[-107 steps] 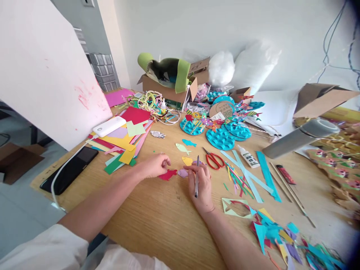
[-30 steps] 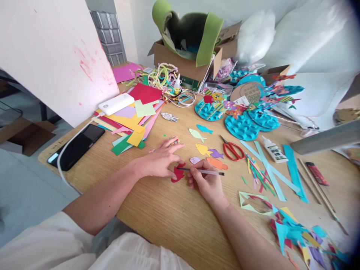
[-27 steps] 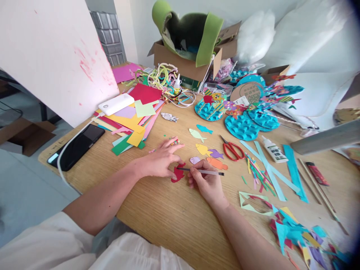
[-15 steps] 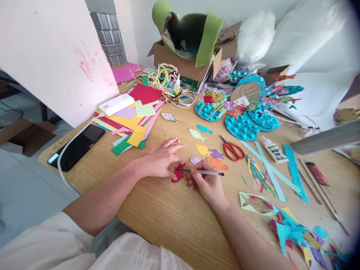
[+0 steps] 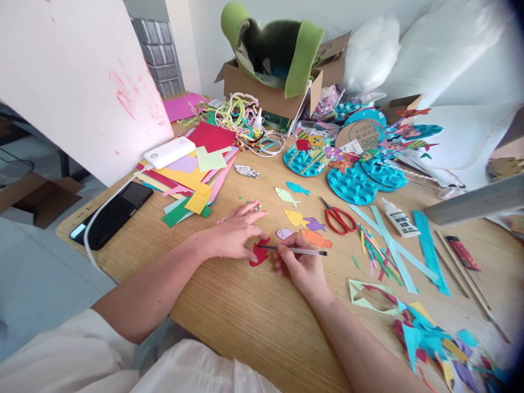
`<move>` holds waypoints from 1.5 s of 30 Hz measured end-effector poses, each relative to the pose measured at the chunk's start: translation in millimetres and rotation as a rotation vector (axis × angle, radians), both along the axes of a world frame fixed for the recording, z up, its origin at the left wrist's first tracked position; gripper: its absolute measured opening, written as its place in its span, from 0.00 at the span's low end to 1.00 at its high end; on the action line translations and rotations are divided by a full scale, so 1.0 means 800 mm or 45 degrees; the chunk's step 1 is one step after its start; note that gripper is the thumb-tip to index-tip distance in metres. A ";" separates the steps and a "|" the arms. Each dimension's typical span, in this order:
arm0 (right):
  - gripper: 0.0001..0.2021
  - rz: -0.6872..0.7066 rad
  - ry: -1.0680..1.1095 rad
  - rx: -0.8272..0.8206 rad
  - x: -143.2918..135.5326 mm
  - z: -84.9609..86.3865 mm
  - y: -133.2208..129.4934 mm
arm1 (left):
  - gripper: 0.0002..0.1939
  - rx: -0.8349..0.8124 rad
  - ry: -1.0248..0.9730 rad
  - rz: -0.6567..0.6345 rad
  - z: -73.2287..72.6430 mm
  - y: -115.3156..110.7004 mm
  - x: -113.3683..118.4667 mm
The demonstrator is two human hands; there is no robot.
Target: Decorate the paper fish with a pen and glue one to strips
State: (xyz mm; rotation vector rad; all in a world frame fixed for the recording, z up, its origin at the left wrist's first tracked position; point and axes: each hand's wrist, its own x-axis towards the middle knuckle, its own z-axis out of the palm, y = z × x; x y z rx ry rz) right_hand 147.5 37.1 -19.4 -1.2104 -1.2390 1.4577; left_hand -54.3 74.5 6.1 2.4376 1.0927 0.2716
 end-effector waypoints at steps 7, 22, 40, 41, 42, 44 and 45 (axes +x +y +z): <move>0.17 0.036 0.007 -0.001 0.001 -0.001 0.000 | 0.23 0.026 0.013 -0.019 -0.001 0.001 0.000; 0.17 0.060 -0.006 -0.009 0.001 0.000 0.000 | 0.23 0.017 0.029 -0.019 -0.001 0.000 0.000; 0.09 -0.206 0.025 0.037 0.012 0.001 0.004 | 0.24 0.023 0.015 -0.022 -0.003 0.000 -0.001; 0.09 -0.222 0.020 0.024 0.013 0.001 0.006 | 0.24 0.027 0.027 -0.020 -0.001 -0.001 0.000; 0.09 -0.226 0.019 0.002 0.014 0.001 0.007 | 0.24 0.029 0.039 -0.024 0.002 -0.001 0.001; 0.09 -0.217 0.018 -0.043 0.016 0.001 0.009 | 0.23 0.026 0.046 -0.048 0.005 -0.001 0.002; 0.09 -0.214 0.018 -0.058 0.016 0.001 0.009 | 0.22 0.023 0.044 -0.064 0.006 -0.002 0.003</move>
